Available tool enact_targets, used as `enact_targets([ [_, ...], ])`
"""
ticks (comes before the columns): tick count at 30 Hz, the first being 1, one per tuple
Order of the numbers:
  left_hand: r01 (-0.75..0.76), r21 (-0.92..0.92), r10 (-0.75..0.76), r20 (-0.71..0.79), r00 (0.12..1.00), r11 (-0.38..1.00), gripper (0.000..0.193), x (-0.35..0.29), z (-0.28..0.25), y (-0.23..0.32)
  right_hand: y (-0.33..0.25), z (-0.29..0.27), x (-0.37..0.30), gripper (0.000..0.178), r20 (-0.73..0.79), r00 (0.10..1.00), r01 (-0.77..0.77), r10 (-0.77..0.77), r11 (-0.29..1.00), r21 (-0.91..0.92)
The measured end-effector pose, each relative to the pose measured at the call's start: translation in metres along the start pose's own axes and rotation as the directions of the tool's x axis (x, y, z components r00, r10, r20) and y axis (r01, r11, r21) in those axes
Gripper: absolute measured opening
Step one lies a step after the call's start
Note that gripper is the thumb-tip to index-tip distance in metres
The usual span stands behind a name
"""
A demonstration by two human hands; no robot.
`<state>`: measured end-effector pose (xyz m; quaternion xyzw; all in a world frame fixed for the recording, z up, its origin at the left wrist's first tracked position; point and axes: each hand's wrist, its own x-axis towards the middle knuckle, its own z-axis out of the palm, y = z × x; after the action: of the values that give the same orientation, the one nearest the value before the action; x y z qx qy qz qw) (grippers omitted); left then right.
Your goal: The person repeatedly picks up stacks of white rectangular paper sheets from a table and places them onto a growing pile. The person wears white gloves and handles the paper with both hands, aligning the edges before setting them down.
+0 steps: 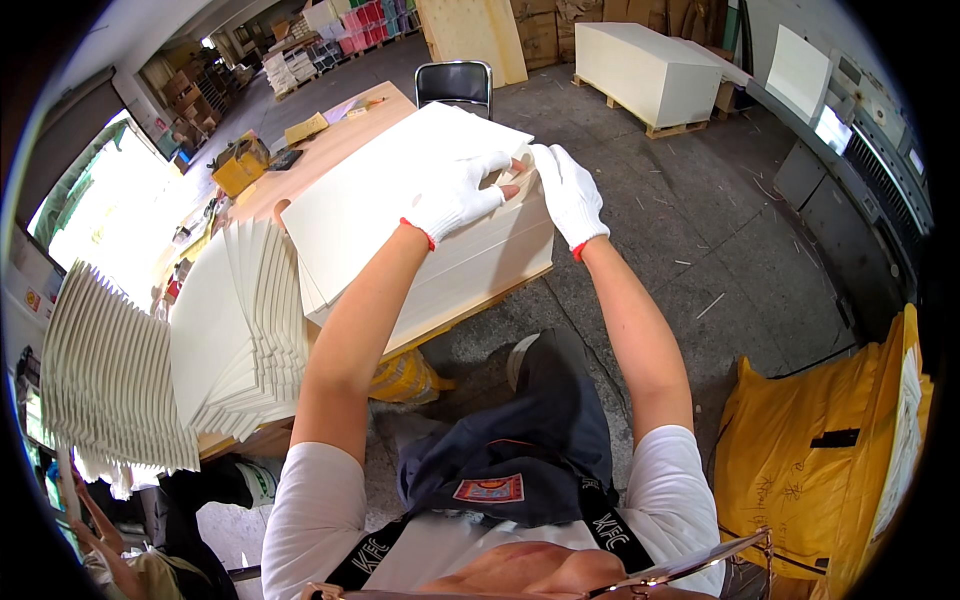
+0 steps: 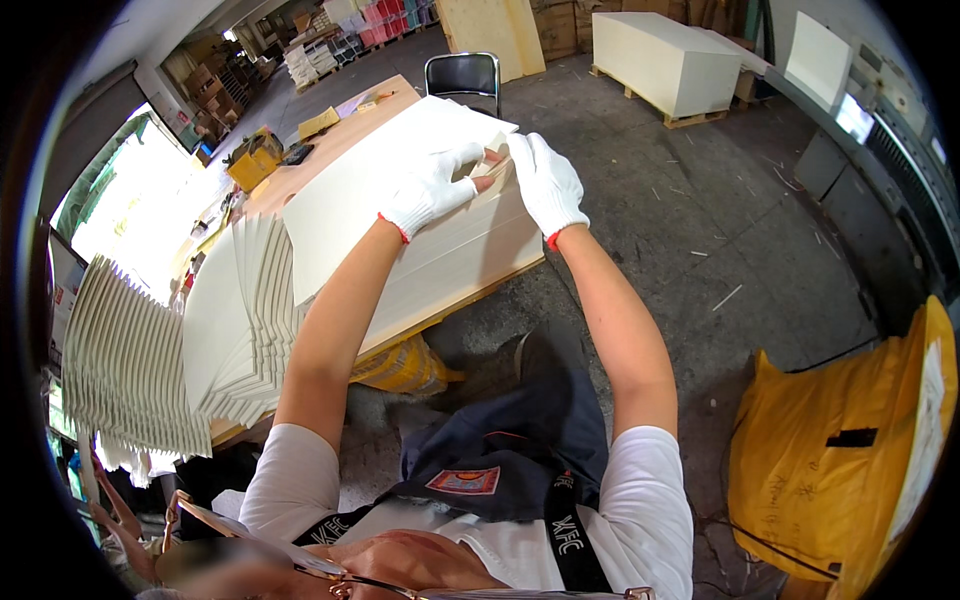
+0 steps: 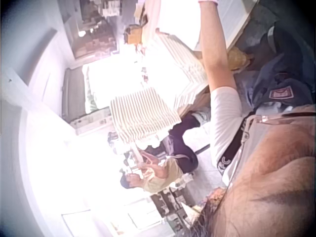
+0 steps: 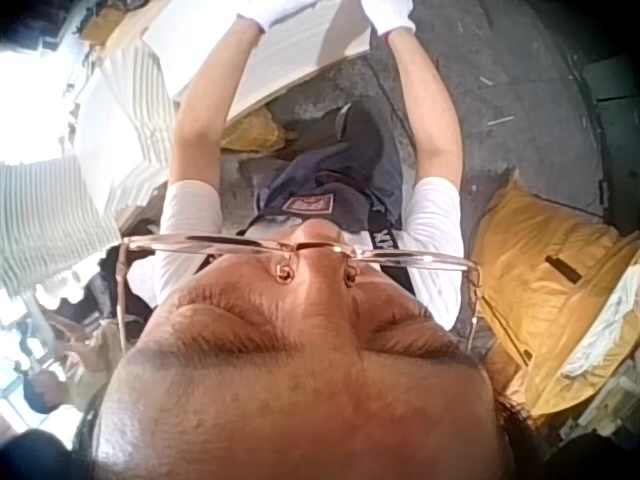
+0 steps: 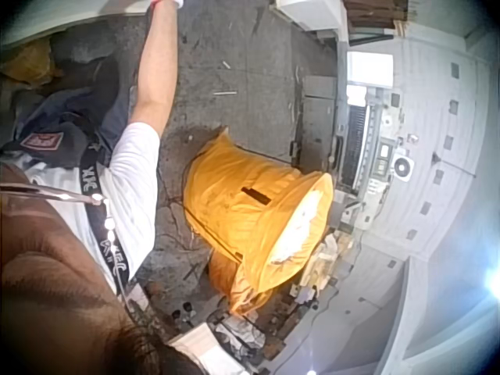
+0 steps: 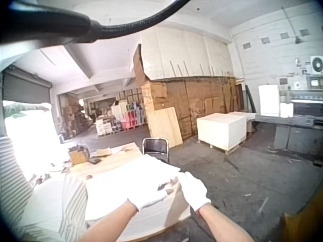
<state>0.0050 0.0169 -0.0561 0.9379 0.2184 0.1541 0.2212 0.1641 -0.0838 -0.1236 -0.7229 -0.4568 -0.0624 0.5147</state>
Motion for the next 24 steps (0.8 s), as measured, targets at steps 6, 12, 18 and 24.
enact_targets([
  [6,0.022,-0.054,-0.019,0.058,0.998,0.998,0.035,-0.002,-0.005,0.001,-0.003,-0.003,0.0,0.049,0.015,1.0,-0.02,0.02,1.0,0.003],
  [12,-0.164,0.013,0.165,-0.06,0.984,0.986,0.032,0.005,0.003,-0.021,-0.003,0.002,0.001,0.047,0.005,1.0,-0.006,0.006,1.0,-0.003],
  [18,0.089,0.012,-0.089,0.072,0.993,0.996,0.032,-0.004,-0.007,0.018,0.003,0.001,-0.001,0.047,-0.019,1.0,-0.009,0.009,1.0,-0.004],
  [24,0.068,0.017,-0.069,0.064,0.996,0.998,0.031,-0.003,-0.005,0.013,-0.001,-0.001,-0.001,0.048,-0.009,0.999,-0.039,0.039,0.999,-0.002],
])
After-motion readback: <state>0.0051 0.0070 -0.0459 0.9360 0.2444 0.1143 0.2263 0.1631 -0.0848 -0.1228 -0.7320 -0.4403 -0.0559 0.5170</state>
